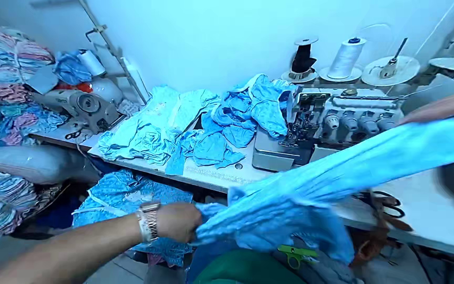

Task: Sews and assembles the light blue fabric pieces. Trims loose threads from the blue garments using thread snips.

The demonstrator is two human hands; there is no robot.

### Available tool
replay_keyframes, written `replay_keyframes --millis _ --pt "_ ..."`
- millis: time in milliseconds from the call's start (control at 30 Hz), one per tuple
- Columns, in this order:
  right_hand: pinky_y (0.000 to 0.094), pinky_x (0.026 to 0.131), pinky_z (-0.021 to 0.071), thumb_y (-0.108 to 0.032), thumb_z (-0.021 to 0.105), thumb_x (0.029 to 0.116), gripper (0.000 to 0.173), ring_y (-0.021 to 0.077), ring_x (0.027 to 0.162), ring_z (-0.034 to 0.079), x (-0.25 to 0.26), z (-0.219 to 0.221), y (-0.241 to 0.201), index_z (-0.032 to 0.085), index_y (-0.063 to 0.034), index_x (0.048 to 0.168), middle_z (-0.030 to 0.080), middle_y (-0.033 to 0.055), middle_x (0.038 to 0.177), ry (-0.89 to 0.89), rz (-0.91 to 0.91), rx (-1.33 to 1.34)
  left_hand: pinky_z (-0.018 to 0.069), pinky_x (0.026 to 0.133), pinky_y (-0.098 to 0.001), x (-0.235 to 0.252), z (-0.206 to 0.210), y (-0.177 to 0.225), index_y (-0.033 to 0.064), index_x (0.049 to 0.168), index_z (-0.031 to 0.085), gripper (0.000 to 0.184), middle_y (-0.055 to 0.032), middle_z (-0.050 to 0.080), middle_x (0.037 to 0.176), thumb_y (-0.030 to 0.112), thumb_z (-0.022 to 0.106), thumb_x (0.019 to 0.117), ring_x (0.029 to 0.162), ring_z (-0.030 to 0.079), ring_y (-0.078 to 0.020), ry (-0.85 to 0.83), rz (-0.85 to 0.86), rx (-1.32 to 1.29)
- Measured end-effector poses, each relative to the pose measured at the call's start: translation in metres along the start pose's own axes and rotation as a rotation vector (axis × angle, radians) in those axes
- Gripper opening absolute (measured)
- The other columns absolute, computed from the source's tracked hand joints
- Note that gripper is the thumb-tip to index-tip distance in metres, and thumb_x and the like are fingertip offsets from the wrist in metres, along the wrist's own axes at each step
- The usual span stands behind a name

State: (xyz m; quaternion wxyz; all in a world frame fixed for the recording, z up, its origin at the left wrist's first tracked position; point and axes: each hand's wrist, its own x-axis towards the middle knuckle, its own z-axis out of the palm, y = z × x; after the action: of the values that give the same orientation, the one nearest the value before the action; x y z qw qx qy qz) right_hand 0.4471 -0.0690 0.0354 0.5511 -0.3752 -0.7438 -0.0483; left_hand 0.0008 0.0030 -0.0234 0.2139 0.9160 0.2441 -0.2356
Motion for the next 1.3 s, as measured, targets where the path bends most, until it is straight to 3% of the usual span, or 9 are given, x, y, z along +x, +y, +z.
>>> replay_keyframes --millis 67,233,367,500,700,867,1033,1167,1300 --pt "0.0185 0.083 0.0569 -0.024 0.064 0.0929 0.017 -0.0041 0.091 0.064 -0.011 0.064 -0.04 0.07 -0.013 0.104 0.069 -0.0106 0.099 -0.087 0.121 0.068 0.0479 0.088 -0.0727 0.012 0.005 0.0 -0.0049 0.107 0.073 0.027 -0.0276 0.071 0.102 0.015 0.079 0.0901 0.1 0.067 -0.0484 -0.122 -0.07 -0.142" --pt "0.0276 0.053 0.0512 -0.01 0.07 0.0848 0.006 0.007 0.059 0.059 0.007 0.148 -0.067 0.067 -0.009 0.091 0.063 -0.0019 0.07 -0.212 0.246 -0.074 0.0606 0.081 -0.0446 0.022 -0.059 0.053 0.0032 0.143 0.054 0.082 -0.0138 0.069 0.12 0.035 0.09 0.0765 0.101 0.07 -0.0242 0.736 0.1 -0.348" --pt "0.0482 0.048 0.048 -0.011 0.071 0.0839 0.008 0.0262 0.055 0.064 0.022 0.161 -0.076 0.069 -0.0076 0.09 0.062 0.0064 0.063 -0.269 0.221 -0.294 0.0601 0.069 -0.0398 0.066 -0.07 0.066 -0.0022 0.126 0.058 0.047 -0.0108 0.07 0.092 0.001 0.07 0.0809 0.08 0.071 -0.0196 1.119 0.218 -0.225" --pt "0.018 0.047 0.0424 -0.01 0.078 0.0774 0.015 0.0004 0.054 0.052 0.02 0.126 -0.05 0.064 -0.0152 0.075 0.057 -0.0075 0.062 -0.48 0.272 0.055 0.0546 0.062 -0.0255 0.065 -0.069 0.058 -0.0028 0.118 0.068 0.031 -0.006 0.068 0.082 -0.005 0.061 0.0871 0.067 0.062 -0.0094 1.065 0.404 -0.29" --pt "0.0199 0.065 0.055 0.004 0.071 0.0797 0.018 0.0041 0.078 0.065 0.014 0.1 -0.017 0.078 -0.0118 0.087 0.069 -0.0035 0.089 -0.537 0.412 0.197 0.0515 0.06 -0.0209 0.042 -0.084 0.045 0.0044 0.084 0.072 0.019 -0.001 0.067 0.077 0.01 0.058 0.0956 0.069 0.062 -0.0045 1.091 0.541 -0.047" --pt "0.0248 0.057 0.0598 0.004 0.058 0.0944 0.017 0.0078 0.069 0.069 0.016 0.128 -0.021 0.071 -0.0055 0.095 0.074 0.0027 0.086 -0.394 0.718 0.609 0.0522 0.105 -0.0425 0.038 -0.104 0.07 0.008 0.065 0.064 0.032 -0.0186 0.061 0.138 0.026 0.061 0.0904 0.136 0.054 -0.0291 0.96 0.7 0.3" --pt "0.0206 0.059 0.0575 0.014 0.062 0.0897 0.019 0.0057 0.061 0.065 0.013 0.149 -0.033 0.072 -0.0006 0.095 0.071 0.0036 0.075 -0.228 0.789 0.687 0.0505 0.065 -0.0261 0.057 -0.125 0.073 0.0038 0.067 0.069 0.029 -0.0053 0.07 0.086 0.023 0.073 0.0887 0.08 0.065 -0.0087 0.414 0.873 0.037" --pt "0.0212 0.056 0.0571 0.005 0.069 0.0917 0.009 0.0063 0.06 0.066 0.006 0.148 -0.033 0.069 -0.0036 0.094 0.07 0.0032 0.074 0.03 0.893 0.68 0.0512 0.059 -0.0303 0.057 -0.147 0.052 0.0081 0.069 0.07 0.033 -0.0019 0.064 0.077 0.036 0.083 0.082 0.072 0.063 -0.0104 0.588 0.611 0.146" --pt "0.0194 0.065 0.0566 -0.001 0.06 0.0992 0.012 0.0045 0.068 0.066 0.001 0.153 -0.036 0.071 -0.005 0.101 0.071 0.002 0.081 0.065 0.664 0.601 0.0541 0.068 -0.0319 0.063 -0.162 0.035 0.0078 0.084 0.075 0.011 -0.0035 0.068 0.082 0.017 0.081 0.0847 0.078 0.066 -0.0129 0.683 0.514 0.118"
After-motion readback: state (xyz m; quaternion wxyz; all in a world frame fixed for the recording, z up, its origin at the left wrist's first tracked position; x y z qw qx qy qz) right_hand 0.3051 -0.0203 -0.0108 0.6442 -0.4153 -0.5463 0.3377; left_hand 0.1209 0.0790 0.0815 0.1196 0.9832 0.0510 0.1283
